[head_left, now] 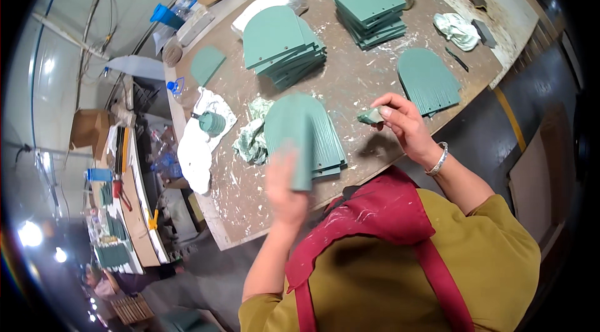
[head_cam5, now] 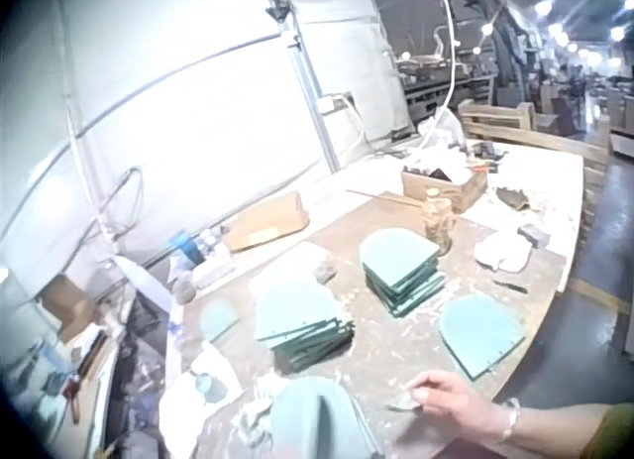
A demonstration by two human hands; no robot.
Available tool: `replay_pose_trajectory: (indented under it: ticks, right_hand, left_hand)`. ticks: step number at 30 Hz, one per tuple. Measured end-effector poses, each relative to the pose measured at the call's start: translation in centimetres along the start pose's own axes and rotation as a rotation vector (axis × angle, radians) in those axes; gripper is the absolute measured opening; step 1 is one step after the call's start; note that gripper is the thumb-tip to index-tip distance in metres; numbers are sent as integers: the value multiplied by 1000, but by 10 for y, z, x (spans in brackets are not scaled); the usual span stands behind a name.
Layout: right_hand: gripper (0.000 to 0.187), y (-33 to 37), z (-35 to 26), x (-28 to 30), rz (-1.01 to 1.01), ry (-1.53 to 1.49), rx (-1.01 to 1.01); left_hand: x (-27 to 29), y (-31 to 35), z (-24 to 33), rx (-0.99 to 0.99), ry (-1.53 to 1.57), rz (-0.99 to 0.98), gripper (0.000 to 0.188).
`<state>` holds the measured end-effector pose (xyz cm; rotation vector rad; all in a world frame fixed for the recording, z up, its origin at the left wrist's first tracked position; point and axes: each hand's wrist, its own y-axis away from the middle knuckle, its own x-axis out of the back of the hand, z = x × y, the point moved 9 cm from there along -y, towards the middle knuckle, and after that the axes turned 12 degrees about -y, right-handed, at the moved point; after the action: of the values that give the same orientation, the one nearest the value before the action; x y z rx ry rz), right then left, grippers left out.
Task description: The person wipes green arched wooden panels with a cloth and applies a finishing substance from a container using a foam pad, handling the panels one at a time.
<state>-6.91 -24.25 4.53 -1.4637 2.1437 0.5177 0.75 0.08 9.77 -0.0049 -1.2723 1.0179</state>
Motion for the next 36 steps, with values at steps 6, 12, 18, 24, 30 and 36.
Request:
replay_pose_trajectory:
  ticks: [6, 12, 18, 24, 30, 36]
  right_hand:
    - [21, -20, 6, -6, -83, -60, -82]
    - [19, -33, 21, -12, -141, -12, -142]
    - [19, -42, 42, 1, -120, -102, -213]
    - [19, -44, 47, -1, -113, -140, -287]
    - [21, -39, -24, 93, 80, -6, -12]
    - [15, 21, -118, 258, 536, -106, 424]
  left_hand:
    - [-13, 8, -90, 907, 902, 417, 54]
    - [-20, 60, -103, 1123, 605, 27, 48]
    - [30, 33, -136, 507, -145, -31, 40]
    - [-45, -36, -161, 104, -306, -367, 42]
    - [-26, 24, -301, 587, -461, -512, 42]
    - [10, -79, -136, 374, -119, -315, 48]
